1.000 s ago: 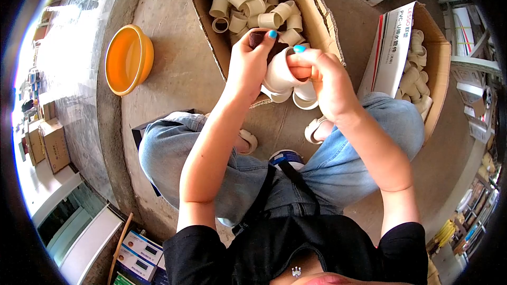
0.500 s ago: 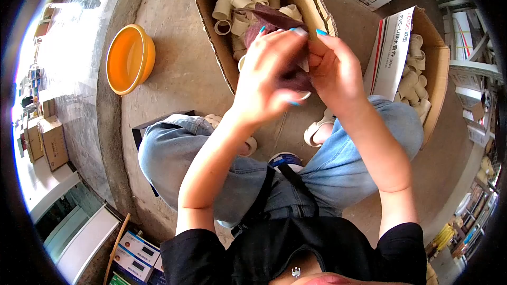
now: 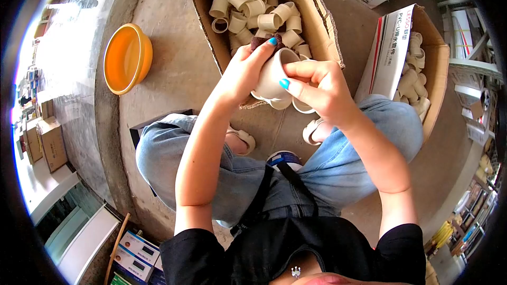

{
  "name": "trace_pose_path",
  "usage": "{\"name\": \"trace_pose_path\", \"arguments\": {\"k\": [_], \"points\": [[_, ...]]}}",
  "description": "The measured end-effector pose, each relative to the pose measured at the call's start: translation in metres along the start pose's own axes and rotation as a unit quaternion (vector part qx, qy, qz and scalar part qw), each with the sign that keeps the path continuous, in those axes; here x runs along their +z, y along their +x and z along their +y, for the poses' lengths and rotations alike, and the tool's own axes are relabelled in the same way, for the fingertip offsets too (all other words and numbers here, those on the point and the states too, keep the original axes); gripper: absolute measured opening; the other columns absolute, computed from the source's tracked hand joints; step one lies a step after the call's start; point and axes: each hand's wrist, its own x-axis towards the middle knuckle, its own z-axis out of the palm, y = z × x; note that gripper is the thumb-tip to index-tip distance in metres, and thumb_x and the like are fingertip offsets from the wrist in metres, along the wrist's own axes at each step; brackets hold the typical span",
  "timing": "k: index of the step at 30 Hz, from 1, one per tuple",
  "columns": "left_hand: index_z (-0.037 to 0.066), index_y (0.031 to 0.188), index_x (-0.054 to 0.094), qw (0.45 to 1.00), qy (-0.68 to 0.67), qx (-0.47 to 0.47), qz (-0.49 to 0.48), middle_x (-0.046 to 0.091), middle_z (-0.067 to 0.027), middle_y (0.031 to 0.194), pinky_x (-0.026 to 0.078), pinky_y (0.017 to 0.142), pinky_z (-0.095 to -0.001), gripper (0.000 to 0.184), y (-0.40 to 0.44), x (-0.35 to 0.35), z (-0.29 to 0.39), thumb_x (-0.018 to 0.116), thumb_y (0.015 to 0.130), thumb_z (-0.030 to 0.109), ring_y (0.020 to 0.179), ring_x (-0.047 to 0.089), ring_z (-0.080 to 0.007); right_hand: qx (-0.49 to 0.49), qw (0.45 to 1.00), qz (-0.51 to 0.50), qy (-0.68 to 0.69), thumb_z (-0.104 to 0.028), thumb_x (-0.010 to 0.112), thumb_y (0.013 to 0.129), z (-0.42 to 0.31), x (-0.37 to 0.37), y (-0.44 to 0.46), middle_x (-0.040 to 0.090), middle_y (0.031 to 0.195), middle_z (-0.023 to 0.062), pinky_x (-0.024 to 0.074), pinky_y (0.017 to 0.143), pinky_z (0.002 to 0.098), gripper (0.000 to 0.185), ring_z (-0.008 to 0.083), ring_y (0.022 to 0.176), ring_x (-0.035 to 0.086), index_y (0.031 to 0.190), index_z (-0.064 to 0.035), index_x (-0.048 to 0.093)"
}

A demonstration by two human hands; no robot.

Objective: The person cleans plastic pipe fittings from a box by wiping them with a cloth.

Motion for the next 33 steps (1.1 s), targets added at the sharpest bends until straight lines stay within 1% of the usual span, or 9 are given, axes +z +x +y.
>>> {"name": "trace_pose_path", "arguments": {"k": [4, 6, 10, 14, 19, 22, 27, 30, 33], "points": [[0.0, 0.113, 0.052, 0.991, -0.064, 0.043, -0.114, 0.059, -0.0052, 0.1, 0.044, 0.082, -0.0263, 0.052, -0.001, -0.026, -0.015, 0.066, 0.08, 0.038, 0.09, 0.053, -0.0127, 0.0, 1.0, 0.001, -0.006, -0.008, 0.057, 0.083, -0.009, -0.007, 0.004, 0.065, 0.081, 0.005, 0.0462, 0.066, 0.0226, 0.022, 0.0068, 0.074, 0.056, 0.099, 0.0061, 0.063], [-0.002, 0.107, 0.054, 0.963, 0.12, 0.132, -0.204, 0.061, -0.0058, 0.095, 0.045, 0.078, -0.026, 0.055, 0.003, -0.03, -0.007, 0.077, 0.068, 0.03, 0.086, 0.056, -0.0125, 0.011, 1.0, -0.028, -0.002, -0.01, 0.056, 0.085, -0.008, -0.011, 0.007, 0.065, 0.084, 0.0048, 0.0459, 0.068, 0.0222, 0.023, 0.007, 0.077, 0.057, 0.1, 0.0061, 0.062], [-0.001, 0.109, 0.053, 0.964, 0.157, 0.196, -0.083, 0.061, -0.0079, 0.099, 0.047, 0.081, -0.0275, 0.06, -0.002, -0.014, -0.008, 0.08, 0.059, 0.019, 0.089, 0.058, -0.0138, 0.004, 0.994, -0.079, -0.071, -0.021, 0.053, 0.09, -0.016, -0.029, 0.017, 0.067, 0.093, 0.01, 0.0456, 0.079, 0.0239, 0.031, 0.0112, 0.087, 0.06, 0.105, 0.0052, 0.061], [0.001, 0.108, 0.053, 0.947, 0.181, 0.258, 0.066, 0.063, -0.012, 0.096, 0.048, 0.08, -0.0298, 0.058, -0.005, -0.013, 0.0, 0.079, 0.059, 0.019, 0.089, 0.061, -0.0172, 0.04, 0.931, -0.06, 0.358, -0.049, 0.025, 0.095, -0.026, -0.05, 0.025, 0.047, 0.128, 0.0254, 0.029, 0.106, 0.0403, 0.069, 0.0315, 0.123, 0.043, 0.126, 0.009, 0.044], [0.006, 0.115, 0.048, 0.89, 0.281, 0.337, 0.125, 0.056, -0.015, 0.106, 0.047, 0.084, -0.0372, 0.066, -0.008, -0.011, -0.001, 0.079, 0.058, 0.018, 0.097, 0.057, -0.0304, 0.078, 0.893, -0.08, 0.435, -0.047, 0.036, 0.093, -0.026, -0.045, 0.023, 0.049, 0.126, 0.0239, 0.0362, 0.101, 0.0384, 0.065, 0.0302, 0.118, 0.049, 0.125, 0.0088, 0.045], [0.006, 0.115, 0.048, 0.836, 0.351, 0.395, 0.146, 0.056, -0.0142, 0.106, 0.046, 0.084, -0.0375, 0.066, -0.008, -0.009, -0.002, 0.078, 0.058, 0.016, 0.096, 0.056, -0.031, 0.046, 0.961, -0.04, 0.271, -0.034, 0.049, 0.091, -0.025, -0.037, 0.021, 0.056, 0.118, 0.0202, 0.0407, 0.097, 0.0349, 0.051, 0.0251, 0.111, 0.054, 0.119, 0.0083, 0.05], [0.007, 0.117, 0.048, 0.727, 0.437, 0.506, 0.158, 0.054, -0.0137, 0.113, 0.045, 0.087, -0.0394, 0.071, -0.002, -0.015, -0.009, 0.081, 0.054, 0.013, 0.099, 0.055, -0.0316, 0.127, 0.975, 0.008, 0.184, -0.045, 0.065, 0.081, -0.005, -0.046, 0.023, 0.051, 0.059, 0.0005, 0.0407, 0.052, 0.02, 0.041, 0.0085, 0.054, 0.051, 0.08, -0.0052, 0.056], [0.006, 0.117, 0.049, 0.684, 0.451, 0.553, 0.153, 0.055, -0.0129, 0.112, 0.042, 0.09, -0.0411, 0.061, 0.0, -0.015, -0.013, 0.073, 0.061, 0.012, 0.101, 0.054, -0.0315, 0.159, 0.972, 0.113, -0.133, -0.048, 0.064, 0.081, -0.015, -0.024, 0.023, 0.054, 0.063, 0.0027, 0.0428, 0.052, 0.0199, 0.046, 0.0081, 0.058, 0.054, 0.086, -0.0032, 0.055], [0.006, 0.116, 0.051, 0.651, 0.472, 0.576, 0.149, 0.055, -0.0118, 0.111, 0.041, 0.091, -0.0424, 0.047, 0.002, -0.01, -0.019, 0.06, 0.07, 0.009, 0.1, 0.053, -0.029, 0.105, 0.99, 0.096, -0.015, -0.043, 0.063, 0.084, 0.001, -0.011, 0.021, 0.058, 0.085, 0.0079, 0.0498, 0.06, 0.0234, 0.05, 0.0113, 0.076, 0.059, 0.101, 0.0017, 0.049]]}}
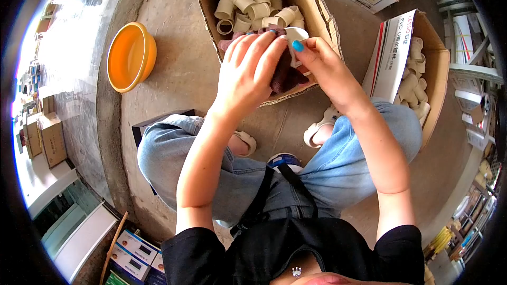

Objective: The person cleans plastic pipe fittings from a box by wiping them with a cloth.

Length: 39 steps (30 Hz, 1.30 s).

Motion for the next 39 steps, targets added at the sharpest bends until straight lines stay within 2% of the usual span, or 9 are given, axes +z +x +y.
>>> {"name": "trace_pose_path", "arguments": {"k": [2, 9, 13, 14, 18, 20, 26, 31, 39], "points": [[0.006, 0.116, 0.052, 1.0, 0.007, 0.003, -0.013, 0.054, -0.0122, 0.113, 0.041, 0.091, -0.0422, 0.046, -0.004, 0.004, 0.001, 0.059, 0.071, 0.01, 0.101, 0.052, -0.0294, -0.023, 0.998, -0.041, 0.039, -0.032, 0.065, 0.085, 0.006, -0.003, 0.002, 0.057, 0.1, 0.0116, 0.053, 0.066, 0.0268, 0.047, 0.0139, 0.085, 0.059, 0.108, 0.0035, 0.045], [0.004, 0.118, 0.048, 0.992, -0.096, -0.08, -0.021, 0.05, -0.0139, 0.117, 0.041, 0.089, -0.0424, 0.062, -0.005, 0.012, 0.009, 0.071, 0.061, 0.011, 0.1, 0.05, -0.0331, 0.004, 0.989, -0.015, 0.15, -0.021, 0.063, 0.083, 0.013, -0.003, -0.001, 0.059, 0.099, 0.0113, 0.0546, 0.063, 0.0299, 0.041, 0.0155, 0.086, 0.061, 0.115, -0.0021, 0.045], [0.007, 0.129, 0.044, 0.979, -0.157, -0.051, -0.119, 0.047, -0.0189, 0.121, 0.038, 0.095, -0.0447, 0.083, -0.002, 0.002, 0.006, 0.08, 0.059, 0.033, 0.11, 0.046, -0.0373, 0.042, 0.986, -0.003, 0.16, -0.025, 0.058, 0.083, 0.02, -0.007, 0.003, 0.06, 0.095, 0.0062, 0.0526, 0.058, 0.0279, 0.038, 0.0134, 0.081, 0.06, 0.115, -0.0067, 0.05], [0.008, 0.127, 0.049, 0.975, -0.19, -0.046, -0.106, 0.047, -0.0195, 0.123, 0.036, 0.097, -0.0459, 0.076, -0.001, 0.0, 0.005, 0.075, 0.065, 0.042, 0.112, 0.046, -0.0378, 0.042, 0.984, 0.001, 0.173, -0.027, 0.058, 0.084, 0.027, -0.008, 0.007, 0.06, 0.093, 0.0051, 0.0519, 0.057, 0.0275, 0.037, 0.013, 0.081, 0.059, 0.114, -0.0071, 0.052], [0.012, 0.112, 0.062, 0.978, -0.191, 0.007, -0.088, 0.047, -0.014, 0.126, 0.037, 0.097, -0.0463, 0.04, -0.004, -0.001, -0.002, 0.069, 0.073, 0.023, 0.117, 0.043, -0.0362, 0.092, 0.964, 0.015, 0.249, -0.033, 0.057, 0.083, 0.022, -0.007, 0.007, 0.058, 0.085, 0.0024, 0.0464, 0.061, 0.0296, 0.031, 0.0139, 0.076, 0.057, 0.103, -0.0103, 0.056], [0.009, 0.109, 0.063, 0.986, -0.143, 0.047, -0.075, 0.049, -0.016, 0.124, 0.038, 0.096, -0.0458, 0.039, -0.006, 0.003, -0.003, 0.07, 0.073, 0.02, 0.117, 0.045, -0.0362, 0.129, 0.949, 0.016, 0.289, -0.034, 0.057, 0.082, 0.021, -0.011, 0.01, 0.058, 0.083, 0.0025, 0.0435, 0.063, 0.0307, 0.027, 0.0142, 0.071, 0.054, 0.096, -0.0116, 0.057], [0.007, 0.129, 0.04, 0.991, -0.071, -0.02, -0.113, 0.045, -0.0171, 0.124, 0.042, 0.092, -0.0435, 0.087, 0.002, -0.002, 0.006, 0.082, 0.055, 0.023, 0.108, 0.048, -0.0358, 0.063, 0.979, -0.001, 0.192, -0.032, 0.056, 0.083, 0.015, -0.004, 0.005, 0.057, 0.078, 0.0014, 0.0443, 0.057, 0.0243, 0.031, 0.0099, 0.067, 0.053, 0.102, -0.0067, 0.058], [0.006, 0.123, 0.045, 0.988, -0.123, -0.07, -0.062, 0.048, -0.0169, 0.119, 0.045, 0.087, -0.0428, 0.084, -0.003, 0.008, 0.005, 0.084, 0.053, 0.029, 0.103, 0.052, -0.0356, -0.024, 0.993, -0.015, 0.115, -0.028, 0.058, 0.082, 0.016, -0.003, 0.005, 0.055, 0.076, 0.0022, 0.0436, 0.051, 0.0206, 0.034, 0.0071, 0.058, 0.051, 0.104, -0.0023, 0.056], [0.007, 0.119, 0.049, 0.952, -0.216, -0.194, -0.1, 0.056, -0.0164, 0.103, 0.048, 0.081, -0.0405, 0.074, 0.003, 0.003, 0.009, 0.082, 0.056, 0.026, 0.093, 0.057, -0.0344, -0.174, 0.982, -0.013, -0.073, -0.027, 0.061, 0.082, 0.018, -0.001, 0.006, 0.058, 0.084, 0.0063, 0.0473, 0.064, 0.0239, 0.035, 0.0088, 0.074, 0.057, 0.106, -0.0023, 0.054]]}}
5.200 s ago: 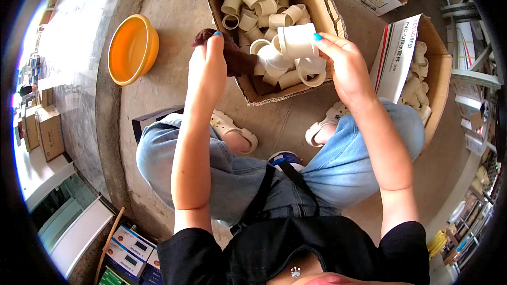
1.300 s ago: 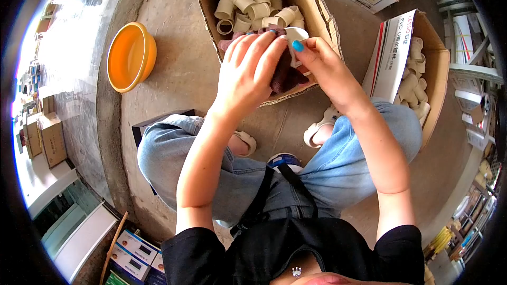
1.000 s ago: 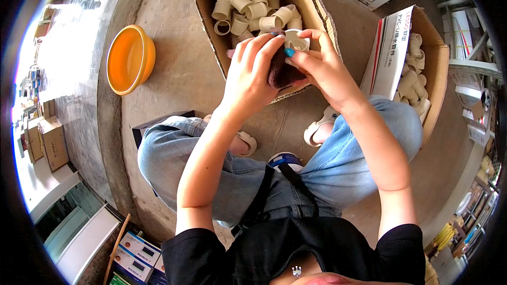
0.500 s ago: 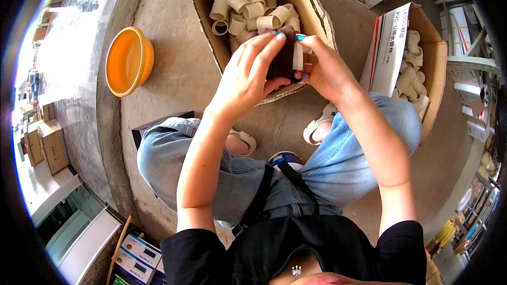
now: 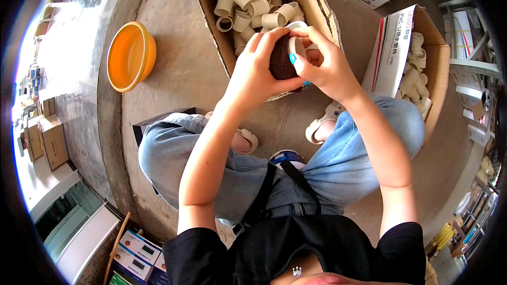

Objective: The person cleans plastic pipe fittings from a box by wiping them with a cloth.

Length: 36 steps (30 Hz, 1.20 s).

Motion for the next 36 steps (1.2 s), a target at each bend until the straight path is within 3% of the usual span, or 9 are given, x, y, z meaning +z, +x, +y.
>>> {"name": "trace_pose_path", "arguments": {"k": [3, 6, 8, 12, 14, 18, 22, 27, 36], "points": [[0.005, 0.119, 0.049, 0.994, -0.092, -0.064, 0.001, 0.06, -0.0168, 0.1, 0.047, 0.085, -0.0373, 0.073, 0.0, 0.002, -0.01, 0.082, 0.058, 0.028, 0.095, 0.059, -0.0298, -0.057, 0.994, 0.0, -0.093, -0.034, 0.057, 0.087, 0.008, -0.001, 0.002, 0.063, 0.094, 0.0113, 0.0475, 0.073, 0.0274, 0.042, 0.0152, 0.084, 0.061, 0.107, 0.0015, 0.053], [0.001, 0.119, 0.049, 0.954, -0.255, -0.154, -0.043, 0.061, -0.0169, 0.105, 0.045, 0.088, -0.0333, 0.079, 0.003, -0.004, -0.017, 0.085, 0.057, 0.034, 0.101, 0.058, -0.0218, 0.123, 0.986, -0.009, 0.11, -0.038, 0.051, 0.091, -0.003, -0.009, 0.004, 0.063, 0.099, 0.0171, 0.0466, 0.079, 0.0304, 0.045, 0.0224, 0.09, 0.062, 0.111, 0.0021, 0.054], [0.003, 0.123, 0.047, 0.969, -0.212, -0.104, -0.066, 0.058, -0.0116, 0.112, 0.042, 0.092, -0.0317, 0.084, 0.002, -0.007, -0.017, 0.086, 0.054, 0.034, 0.105, 0.054, -0.0177, 0.07, 0.997, -0.003, 0.035, -0.022, 0.047, 0.09, 0.015, -0.008, 0.005, 0.063, 0.1, 0.0198, 0.0457, 0.081, 0.031, 0.035, 0.0255, 0.093, 0.062, 0.112, 0.0031, 0.056], [0.005, 0.121, 0.049, 0.997, 0.01, -0.042, -0.057, 0.059, -0.015, 0.105, 0.045, 0.088, -0.0375, 0.085, 0.001, -0.005, 0.012, 0.087, 0.05, 0.03, 0.101, 0.057, -0.0316, 0.076, 0.994, -0.017, -0.075, -0.01, 0.045, 0.083, 0.009, -0.004, 0.001, 0.062, 0.102, 0.0212, 0.045, 0.083, 0.0319, 0.032, 0.0285, 0.095, 0.061, 0.109, 0.0053, 0.058], [0.004, 0.115, 0.053, 0.998, -0.015, -0.059, -0.005, 0.062, -0.0123, 0.097, 0.047, 0.083, -0.0338, 0.065, -0.001, 0.0, 0.01, 0.081, 0.061, 0.027, 0.091, 0.061, -0.0224, 0.047, 0.997, -0.015, -0.067, -0.01, 0.045, 0.083, 0.007, -0.006, 0.001, 0.062, 0.1, 0.0212, 0.0451, 0.082, 0.0328, 0.033, 0.0298, 0.092, 0.061, 0.109, 0.0051, 0.058], [0.002, 0.097, 0.059, 0.939, -0.251, -0.222, 0.08, 0.062, -0.0085, 0.076, 0.048, 0.068, -0.0266, 0.035, 0.003, 0.006, 0.008, 0.069, 0.076, 0.028, 0.073, 0.058, -0.0105, 0.122, 0.99, -0.047, -0.047, -0.033, 0.042, 0.093, -0.022, -0.004, 0.002, 0.06, 0.087, 0.0185, 0.0444, 0.078, 0.0332, 0.043, 0.0264, 0.086, 0.059, 0.102, 0.005, 0.06], [0.0, 0.09, 0.057, 0.926, -0.275, -0.247, 0.081, 0.059, -0.0061, 0.072, 0.046, 0.064, -0.0253, 0.027, 0.006, 0.001, 0.009, 0.063, 0.082, 0.026, 0.067, 0.053, -0.0099, -0.077, 0.988, -0.054, -0.119, -0.052, 0.041, 0.091, -0.01, 0.003, 0.002, 0.058, 0.095, 0.0194, 0.043, 0.082, 0.0342, 0.061, 0.0287, 0.092, 0.057, 0.108, 0.0039, 0.056], [0.001, 0.081, 0.058, 0.88, -0.351, -0.312, 0.075, 0.056, -0.0022, 0.068, 0.041, 0.058, -0.0225, 0.024, 0.007, -0.001, -0.001, 0.056, 0.088, 0.024, 0.062, 0.049, -0.007, -0.072, 0.973, -0.124, -0.178, -0.045, 0.08, 0.059, -0.007, 0.0, -0.003, 0.056, 0.11, 0.0205, 0.0424, 0.091, 0.0361, 0.079, 0.0338, 0.106, 0.054, 0.114, 0.0053, 0.053], [-0.001, 0.084, 0.06, 0.856, -0.339, -0.37, 0.128, 0.061, -0.0038, 0.072, 0.045, 0.059, -0.0237, 0.034, 0.008, 0.003, -0.002, 0.057, 0.09, 0.033, 0.064, 0.055, -0.0088, -0.11, 0.986, -0.101, -0.077, -0.041, 0.082, 0.059, 0.005, 0.005, -0.001, 0.057, 0.109, 0.0206, 0.0426, 0.092, 0.0362, 0.081, 0.0304, 0.108, 0.054, 0.119, 0.0045, 0.051]]}}
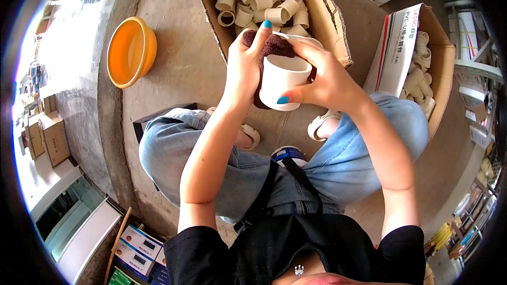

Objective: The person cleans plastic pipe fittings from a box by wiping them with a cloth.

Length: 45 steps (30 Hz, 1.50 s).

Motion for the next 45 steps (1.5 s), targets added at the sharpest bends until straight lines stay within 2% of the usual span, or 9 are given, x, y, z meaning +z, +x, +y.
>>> {"name": "trace_pose_path", "arguments": {"k": [4, 7, 11, 20, 25, 32, 39, 42, 45], "points": [[0.002, 0.09, 0.057, 0.994, -0.101, -0.026, -0.044, 0.058, -0.0034, 0.077, 0.045, 0.062, -0.0239, 0.034, 0.002, -0.001, -0.007, 0.051, 0.092, 0.035, 0.067, 0.054, -0.0096, 0.13, 0.982, -0.023, 0.133, -0.025, 0.083, 0.063, -0.015, -0.003, -0.001, 0.05, 0.117, 0.0083, 0.0439, 0.085, 0.0301, 0.084, 0.0165, 0.098, 0.052, 0.131, -0.0009, 0.041], [0.006, 0.096, 0.052, 0.987, -0.124, -0.053, -0.082, 0.053, -0.003, 0.083, 0.045, 0.069, -0.0242, 0.033, -0.003, 0.004, -0.005, 0.04, 0.095, 0.036, 0.074, 0.052, -0.0103, 0.14, 0.984, 0.03, 0.109, -0.036, 0.084, 0.058, -0.014, 0.0, 0.001, 0.059, 0.109, 0.0195, 0.0425, 0.092, 0.0358, 0.09, 0.0303, 0.107, 0.056, 0.129, -0.0016, 0.04], [0.004, 0.114, 0.049, 0.986, 0.017, 0.083, -0.141, 0.055, -0.0109, 0.109, 0.042, 0.09, -0.0325, 0.04, -0.019, 0.014, 0.005, 0.031, 0.094, 0.034, 0.098, 0.054, -0.0184, 0.134, 0.969, 0.11, -0.178, -0.032, 0.086, 0.051, -0.005, 0.004, 0.0, 0.059, 0.112, 0.0181, 0.0446, 0.089, 0.0352, 0.086, 0.0305, 0.106, 0.056, 0.121, -0.002, 0.046], [0.002, 0.113, 0.049, 0.991, -0.045, 0.1, -0.072, 0.056, -0.0083, 0.098, 0.044, 0.079, -0.0255, 0.035, -0.028, 0.018, 0.014, 0.038, 0.097, 0.032, 0.087, 0.054, -0.0125, 0.083, 0.991, 0.073, -0.076, -0.028, 0.088, 0.048, -0.018, -0.002, 0.006, 0.057, 0.115, 0.0131, 0.0445, 0.091, 0.0336, 0.086, 0.0259, 0.106, 0.057, 0.12, -0.0048, 0.046], [0.002, 0.091, 0.059, 0.991, -0.112, 0.066, -0.018, 0.06, -0.0057, 0.081, 0.046, 0.067, -0.0244, 0.045, -0.025, 0.012, 0.005, 0.039, 0.095, 0.042, 0.071, 0.056, -0.0106, -0.002, 1.0, -0.005, 0.003, -0.032, 0.087, 0.05, -0.012, -0.005, 0.004, 0.052, 0.123, 0.0121, 0.0429, 0.094, 0.0345, 0.09, 0.0238, 0.11, 0.054, 0.123, -0.0063, 0.043], [0.005, 0.088, 0.058, 0.959, -0.247, -0.095, -0.101, 0.063, -0.0139, 0.081, 0.054, 0.069, -0.0366, 0.046, 0.004, -0.007, -0.028, 0.047, 0.09, 0.049, 0.074, 0.064, -0.0245, -0.024, 0.996, -0.045, 0.077, -0.032, 0.089, 0.048, -0.025, 0.0, 0.001, 0.051, 0.119, 0.0111, 0.0409, 0.094, 0.0331, 0.111, 0.0175, 0.108, 0.051, 0.136, -0.0036, 0.028], [0.007, 0.117, 0.05, 0.976, -0.208, -0.03, -0.056, 0.059, -0.0125, 0.107, 0.049, 0.084, -0.0361, 0.043, -0.004, 0.011, -0.004, 0.035, 0.094, 0.04, 0.095, 0.059, -0.0227, 0.089, 0.973, 0.118, 0.179, -0.013, 0.077, 0.072, -0.009, 0.002, 0.004, 0.059, 0.104, 0.0177, 0.0518, 0.076, 0.0285, 0.071, 0.0193, 0.093, 0.06, 0.125, -0.0002, 0.031], [0.004, 0.126, 0.04, 0.99, -0.138, 0.012, -0.025, 0.05, -0.0106, 0.118, 0.038, 0.093, -0.0277, 0.039, -0.02, 0.022, 0.002, 0.037, 0.097, 0.031, 0.104, 0.048, -0.0171, 0.253, 0.914, 0.208, 0.24, -0.018, 0.074, 0.077, 0.0, 0.002, 0.008, 0.062, 0.1, 0.0139, 0.0495, 0.08, 0.026, 0.055, 0.0161, 0.091, 0.06, 0.115, 0.0065, 0.044], [0.004, 0.127, 0.039, 0.991, -0.12, 0.061, 0.012, 0.049, -0.01, 0.119, 0.035, 0.095, -0.0273, 0.039, -0.028, 0.029, -0.007, 0.039, 0.097, 0.029, 0.105, 0.047, -0.0161, 0.257, 0.892, 0.23, 0.291, -0.024, 0.07, 0.08, 0.006, 0.001, 0.007, 0.062, 0.098, 0.011, 0.0474, 0.077, 0.0239, 0.045, 0.0131, 0.086, 0.06, 0.108, 0.0068, 0.053]]}}
